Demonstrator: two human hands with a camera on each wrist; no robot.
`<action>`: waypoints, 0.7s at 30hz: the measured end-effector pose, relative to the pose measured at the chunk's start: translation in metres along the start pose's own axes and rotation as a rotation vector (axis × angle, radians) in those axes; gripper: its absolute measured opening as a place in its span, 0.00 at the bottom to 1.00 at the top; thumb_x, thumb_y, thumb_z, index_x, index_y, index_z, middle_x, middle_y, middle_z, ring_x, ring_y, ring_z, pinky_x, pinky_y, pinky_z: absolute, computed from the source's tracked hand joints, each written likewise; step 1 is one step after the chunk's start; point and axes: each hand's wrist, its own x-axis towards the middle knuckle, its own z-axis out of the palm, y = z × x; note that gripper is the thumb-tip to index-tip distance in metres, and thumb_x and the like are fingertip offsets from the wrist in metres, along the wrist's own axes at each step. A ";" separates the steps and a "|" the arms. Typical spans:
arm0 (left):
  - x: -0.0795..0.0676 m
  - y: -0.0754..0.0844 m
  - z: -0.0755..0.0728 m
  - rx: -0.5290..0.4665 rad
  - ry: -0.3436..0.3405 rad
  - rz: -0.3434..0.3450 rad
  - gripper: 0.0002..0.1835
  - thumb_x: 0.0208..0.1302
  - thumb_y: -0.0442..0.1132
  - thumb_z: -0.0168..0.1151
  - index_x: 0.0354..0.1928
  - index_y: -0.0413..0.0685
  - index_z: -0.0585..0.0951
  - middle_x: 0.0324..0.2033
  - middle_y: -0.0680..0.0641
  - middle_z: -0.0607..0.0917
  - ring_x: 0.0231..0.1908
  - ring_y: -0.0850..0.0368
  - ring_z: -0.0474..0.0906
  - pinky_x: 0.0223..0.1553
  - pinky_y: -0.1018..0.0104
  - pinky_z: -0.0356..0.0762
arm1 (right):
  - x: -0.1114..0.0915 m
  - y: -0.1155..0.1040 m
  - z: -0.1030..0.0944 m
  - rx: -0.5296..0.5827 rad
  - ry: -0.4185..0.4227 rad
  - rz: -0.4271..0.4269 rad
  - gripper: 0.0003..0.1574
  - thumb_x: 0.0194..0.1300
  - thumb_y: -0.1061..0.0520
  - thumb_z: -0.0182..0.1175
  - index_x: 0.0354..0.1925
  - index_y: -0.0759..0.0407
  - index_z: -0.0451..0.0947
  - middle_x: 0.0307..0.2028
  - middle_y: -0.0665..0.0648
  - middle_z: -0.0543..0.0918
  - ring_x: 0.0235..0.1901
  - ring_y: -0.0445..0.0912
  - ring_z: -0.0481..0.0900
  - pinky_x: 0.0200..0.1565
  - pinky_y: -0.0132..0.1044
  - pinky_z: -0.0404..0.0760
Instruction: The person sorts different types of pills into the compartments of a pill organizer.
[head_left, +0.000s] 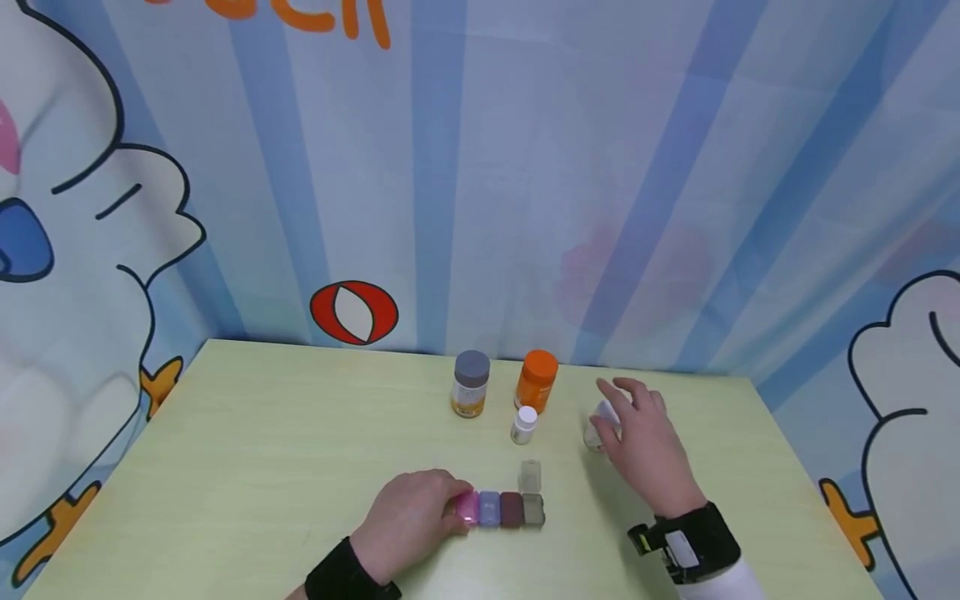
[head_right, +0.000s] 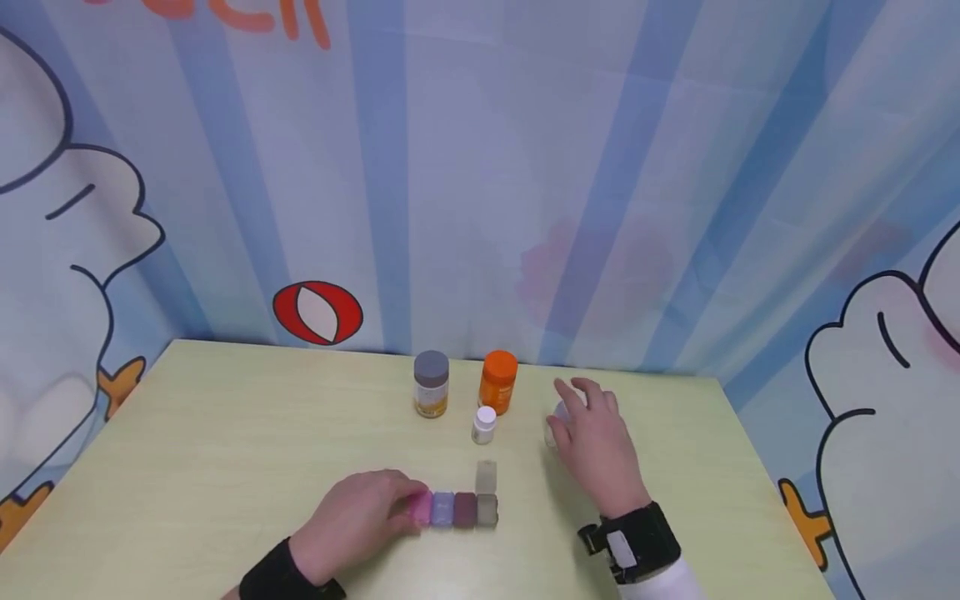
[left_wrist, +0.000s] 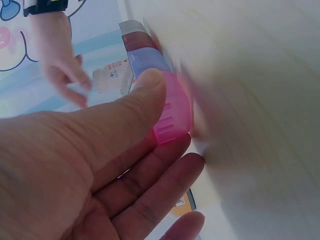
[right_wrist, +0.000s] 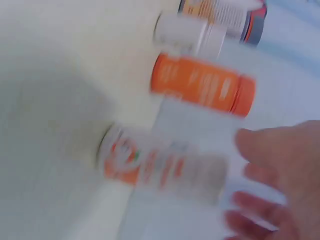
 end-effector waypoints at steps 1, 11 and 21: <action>0.000 0.000 0.000 -0.001 -0.003 -0.003 0.22 0.46 0.52 0.69 0.46 0.57 0.81 0.36 0.58 0.83 0.35 0.64 0.74 0.40 0.61 0.74 | -0.001 0.006 0.001 0.004 -0.030 0.028 0.33 0.63 0.47 0.57 0.63 0.55 0.63 0.56 0.63 0.68 0.49 0.57 0.65 0.45 0.50 0.72; -0.002 -0.001 0.002 0.001 -0.007 -0.008 0.22 0.47 0.53 0.69 0.47 0.58 0.81 0.36 0.58 0.83 0.34 0.65 0.73 0.39 0.62 0.74 | -0.010 0.014 0.007 0.065 -0.082 0.095 0.35 0.62 0.44 0.57 0.62 0.58 0.64 0.45 0.61 0.76 0.42 0.53 0.73 0.41 0.48 0.74; 0.000 -0.002 0.000 0.006 0.002 -0.009 0.23 0.47 0.54 0.68 0.47 0.58 0.81 0.38 0.57 0.83 0.35 0.64 0.74 0.40 0.61 0.74 | -0.031 -0.042 -0.029 0.062 -0.102 0.001 0.36 0.56 0.40 0.62 0.60 0.46 0.67 0.41 0.45 0.76 0.38 0.37 0.70 0.35 0.35 0.75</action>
